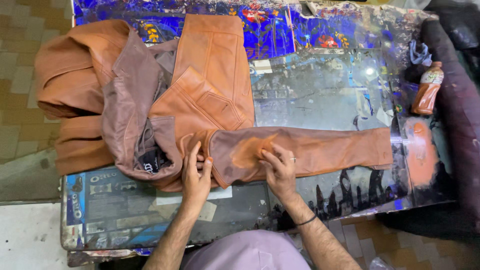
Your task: The person lays a brown leather jacket on a work table and rubs an orange dye block over the sleeve, spreading color along the leather. They reposition the jacket and continue rubbing dye over different sections of the sleeve and shoulder area.
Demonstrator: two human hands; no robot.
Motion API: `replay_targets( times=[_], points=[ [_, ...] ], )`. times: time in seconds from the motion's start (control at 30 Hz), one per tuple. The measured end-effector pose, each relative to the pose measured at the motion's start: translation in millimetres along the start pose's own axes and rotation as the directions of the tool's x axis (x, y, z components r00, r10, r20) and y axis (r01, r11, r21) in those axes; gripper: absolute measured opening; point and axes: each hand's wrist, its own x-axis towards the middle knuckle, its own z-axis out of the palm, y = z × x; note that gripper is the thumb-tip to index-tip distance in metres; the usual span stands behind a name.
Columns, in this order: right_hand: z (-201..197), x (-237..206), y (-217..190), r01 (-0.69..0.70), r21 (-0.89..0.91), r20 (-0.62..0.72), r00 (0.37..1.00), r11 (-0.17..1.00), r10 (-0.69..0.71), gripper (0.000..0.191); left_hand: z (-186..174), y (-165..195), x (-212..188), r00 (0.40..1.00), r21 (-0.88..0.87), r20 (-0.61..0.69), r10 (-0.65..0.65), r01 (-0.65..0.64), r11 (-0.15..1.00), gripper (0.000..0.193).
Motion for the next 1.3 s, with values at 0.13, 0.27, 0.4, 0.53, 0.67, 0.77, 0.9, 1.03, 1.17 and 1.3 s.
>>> replay_targets(
  times=[0.13, 0.27, 0.4, 0.53, 0.67, 0.77, 0.9, 1.03, 1.17, 1.3],
  points=[
    [22, 10, -22, 0.221, -0.039, 0.045, 0.975, 0.974, -0.219, 0.038, 6, -18, 8, 0.985, -0.229, 0.014, -0.17, 0.168, 0.959, 0.059],
    [39, 43, -23, 0.448, -0.134, 0.154, 0.891, 0.884, -0.428, 0.034, 10, -28, 13, 0.988, -0.395, 0.015, -0.155, 0.148, 0.907, 0.068],
    [45, 54, -21, 0.277, -0.335, 0.024, 0.958, 0.901, -0.285, 0.027, 14, -35, 12, 0.994, -0.482, -0.014, -0.111, 0.091, 0.872, 0.073],
    [48, 42, -25, 0.361, -0.243, 0.038, 0.931, 0.9, -0.363, 0.028, 14, -42, 10, 0.992, -0.527, 0.031, -0.12, 0.119, 0.842, 0.068],
    [42, 43, -15, 0.362, -0.354, 0.177, 0.931, 0.863, -0.318, 0.032, 11, -43, 8, 0.991, -0.551, 0.03, -0.13, 0.125, 0.825, 0.066],
    [32, 43, -7, 0.132, -0.395, 0.013, 0.99, 0.909, -0.138, 0.029, 7, -35, 6, 0.986, -0.493, 0.043, -0.164, 0.163, 0.855, 0.06],
    [18, 21, -7, 0.088, -0.231, -0.056, 0.993, 0.969, -0.103, 0.028, 2, -18, 10, 0.964, -0.207, 0.077, -0.255, 0.266, 0.942, 0.045],
    [18, 5, -6, 0.036, -0.063, -0.038, 0.999, 0.997, -0.038, 0.03, 6, -2, 19, 0.965, -0.041, -0.017, -0.261, 0.261, 0.965, 0.048],
    [23, 11, 1, 0.087, -0.22, 0.047, 0.996, 0.972, -0.078, 0.034, 16, 1, 26, 0.969, -0.03, -0.093, -0.227, 0.225, 0.974, 0.039],
    [22, 17, -7, 0.021, -0.199, 0.019, 1.0, 0.98, -0.017, 0.026, 19, -9, 27, 0.945, -0.279, -0.033, -0.325, 0.303, 0.911, 0.025]
  ],
)
